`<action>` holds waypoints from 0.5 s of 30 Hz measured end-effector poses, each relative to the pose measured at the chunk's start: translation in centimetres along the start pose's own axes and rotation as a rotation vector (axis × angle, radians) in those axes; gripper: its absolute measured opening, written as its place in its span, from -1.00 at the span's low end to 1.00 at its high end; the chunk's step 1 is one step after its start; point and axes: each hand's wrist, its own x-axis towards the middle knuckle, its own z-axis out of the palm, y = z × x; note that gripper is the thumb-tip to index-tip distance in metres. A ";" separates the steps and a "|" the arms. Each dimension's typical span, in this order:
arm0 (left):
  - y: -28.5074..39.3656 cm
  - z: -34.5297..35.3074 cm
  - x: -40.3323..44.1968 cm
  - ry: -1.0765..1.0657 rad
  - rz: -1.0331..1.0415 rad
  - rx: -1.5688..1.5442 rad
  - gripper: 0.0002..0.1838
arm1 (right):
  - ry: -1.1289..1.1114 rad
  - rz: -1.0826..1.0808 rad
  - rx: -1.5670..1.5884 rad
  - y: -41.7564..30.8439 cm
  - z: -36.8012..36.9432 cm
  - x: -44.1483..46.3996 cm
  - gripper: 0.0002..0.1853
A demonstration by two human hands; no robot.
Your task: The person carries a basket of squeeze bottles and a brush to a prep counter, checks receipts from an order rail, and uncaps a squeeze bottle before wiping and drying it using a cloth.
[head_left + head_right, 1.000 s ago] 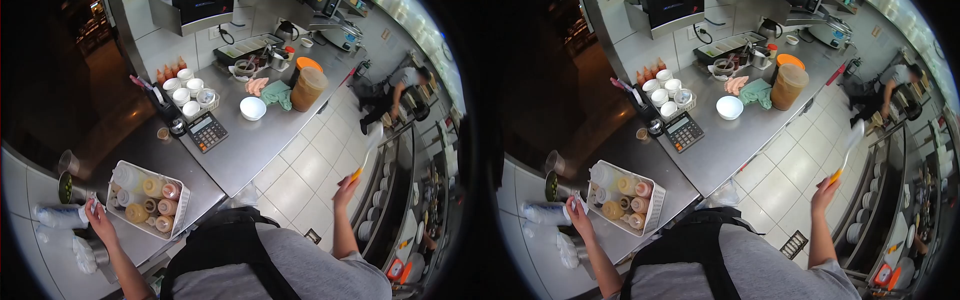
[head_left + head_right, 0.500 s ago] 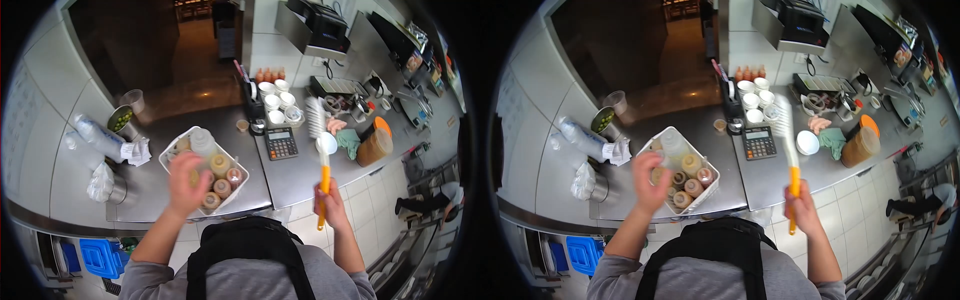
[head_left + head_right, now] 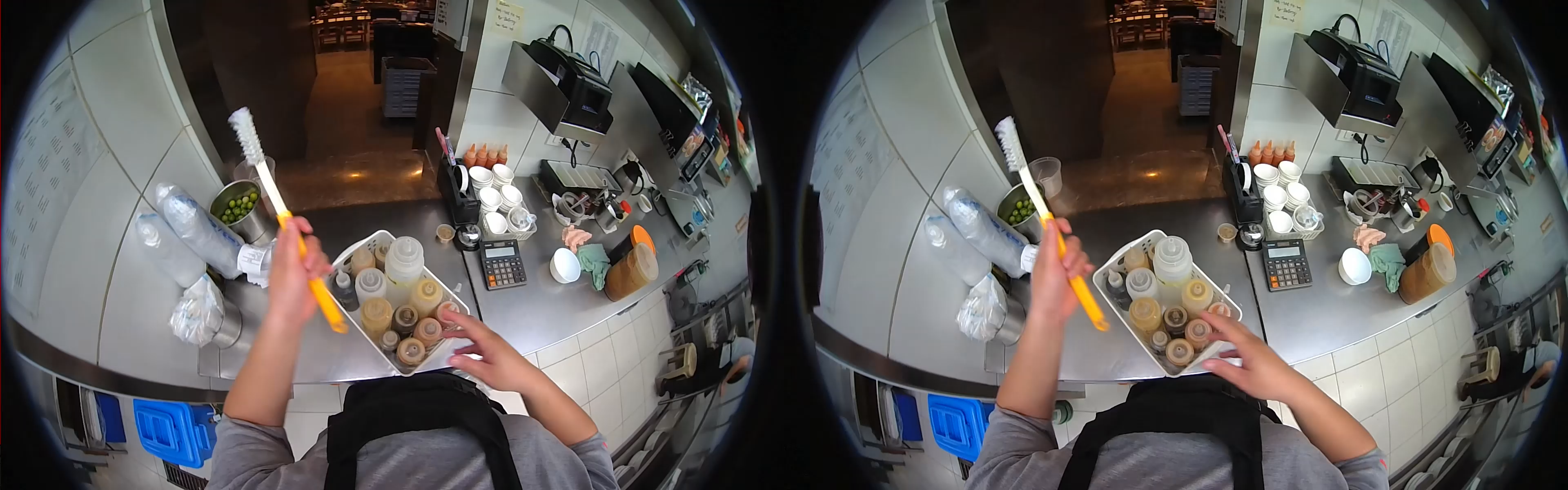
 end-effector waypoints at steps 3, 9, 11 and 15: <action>0.8 -4.8 5.1 0.159 -0.070 0.210 -0.75 | 0.189 0.200 0.047 3.2 -1.1 -3.2 -0.40; -6.8 -16.4 18.4 0.214 -0.145 0.585 -0.71 | 0.858 0.517 0.042 9.9 -1.5 -11.7 -0.47; -9.8 -19.5 22.7 0.301 -0.025 0.799 -0.65 | 1.021 0.679 -0.013 13.1 -0.6 -15.1 -0.50; -15.8 -26.8 30.4 0.398 0.141 1.046 -0.69 | 1.042 0.846 -0.589 22.0 4.4 -24.7 -0.55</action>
